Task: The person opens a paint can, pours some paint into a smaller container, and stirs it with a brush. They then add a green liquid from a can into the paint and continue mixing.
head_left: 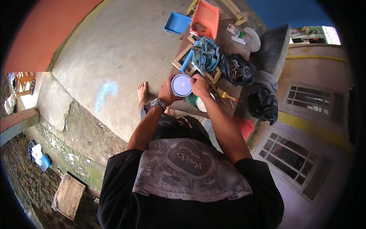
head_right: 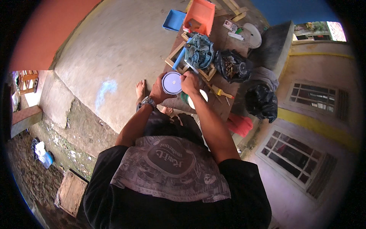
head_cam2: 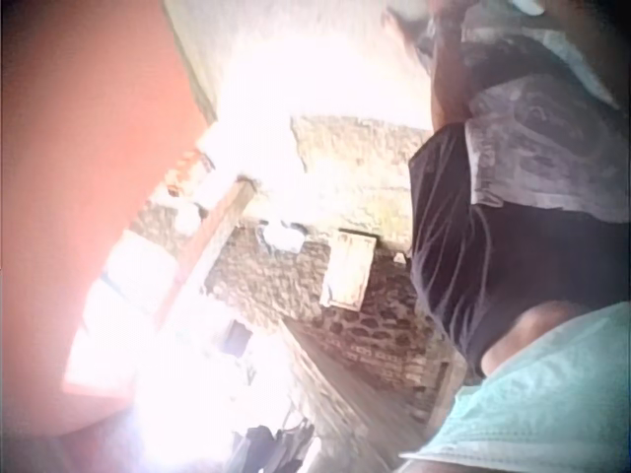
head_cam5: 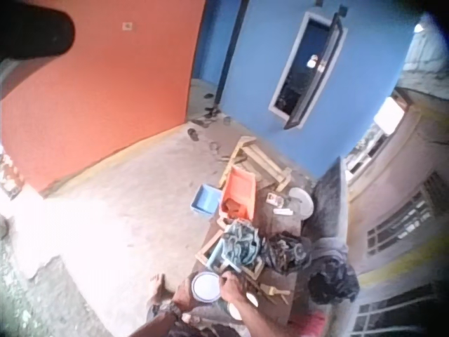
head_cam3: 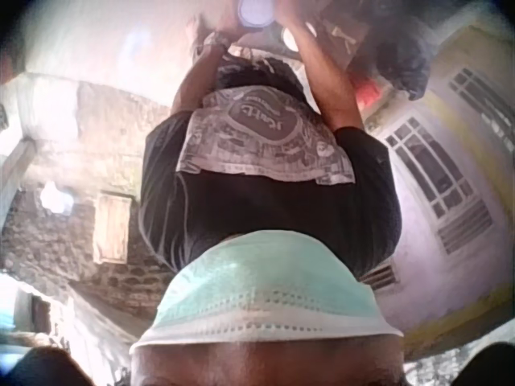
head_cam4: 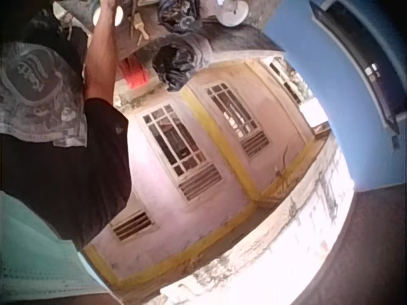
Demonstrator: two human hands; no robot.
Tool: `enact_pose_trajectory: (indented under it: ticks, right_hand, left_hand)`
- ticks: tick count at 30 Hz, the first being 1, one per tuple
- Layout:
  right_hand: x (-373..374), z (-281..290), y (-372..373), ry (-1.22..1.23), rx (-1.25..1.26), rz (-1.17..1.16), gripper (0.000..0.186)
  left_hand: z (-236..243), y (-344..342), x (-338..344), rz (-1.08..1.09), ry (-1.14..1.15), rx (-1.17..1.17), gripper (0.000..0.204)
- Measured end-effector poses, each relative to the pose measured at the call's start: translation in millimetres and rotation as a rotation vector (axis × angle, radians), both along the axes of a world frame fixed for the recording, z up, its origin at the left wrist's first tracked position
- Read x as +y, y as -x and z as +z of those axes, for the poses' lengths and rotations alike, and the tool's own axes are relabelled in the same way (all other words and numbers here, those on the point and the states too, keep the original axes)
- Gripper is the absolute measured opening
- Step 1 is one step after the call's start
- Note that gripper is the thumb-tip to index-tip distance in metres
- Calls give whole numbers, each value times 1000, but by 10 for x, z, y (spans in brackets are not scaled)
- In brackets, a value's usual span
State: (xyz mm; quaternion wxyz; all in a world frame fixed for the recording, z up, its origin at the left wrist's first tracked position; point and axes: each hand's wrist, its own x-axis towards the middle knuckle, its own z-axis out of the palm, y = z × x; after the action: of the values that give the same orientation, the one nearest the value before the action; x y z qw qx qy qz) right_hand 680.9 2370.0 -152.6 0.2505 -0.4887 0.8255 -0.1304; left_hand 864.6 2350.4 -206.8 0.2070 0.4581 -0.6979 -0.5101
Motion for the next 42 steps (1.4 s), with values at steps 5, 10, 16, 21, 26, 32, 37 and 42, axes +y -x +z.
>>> enact_pose_trajectory:
  ticks: [5,10,16,21,26,32,37,42]
  right_hand:
    - [64,71,10,108,-105,-20,18]
    - [260,425,-244,422,-70,49,13]
    - [545,631,-481,525,30,203,14]
    - [812,692,-597,528,177,223,16]
    - [1078,766,-714,538,301,113,20]
    - [1189,1100,-905,554,406,-126,24]
    - [1319,1175,-1066,539,458,-270,25]
    - [1553,809,-1379,449,379,-372,27]
  left_hand:
    - [-41,10,-16,16,3,79,113]
    - [-44,16,-58,-10,-16,89,111]
    - [-102,-55,-165,-82,130,58,106]
    - [102,-38,-433,-275,165,80,97]
    - [2,26,-646,-452,64,208,98]
    - [-66,93,-832,-593,80,251,104]
    - [-298,26,-951,-668,77,35,109]
    - [205,-109,-1186,-706,-63,20,110]
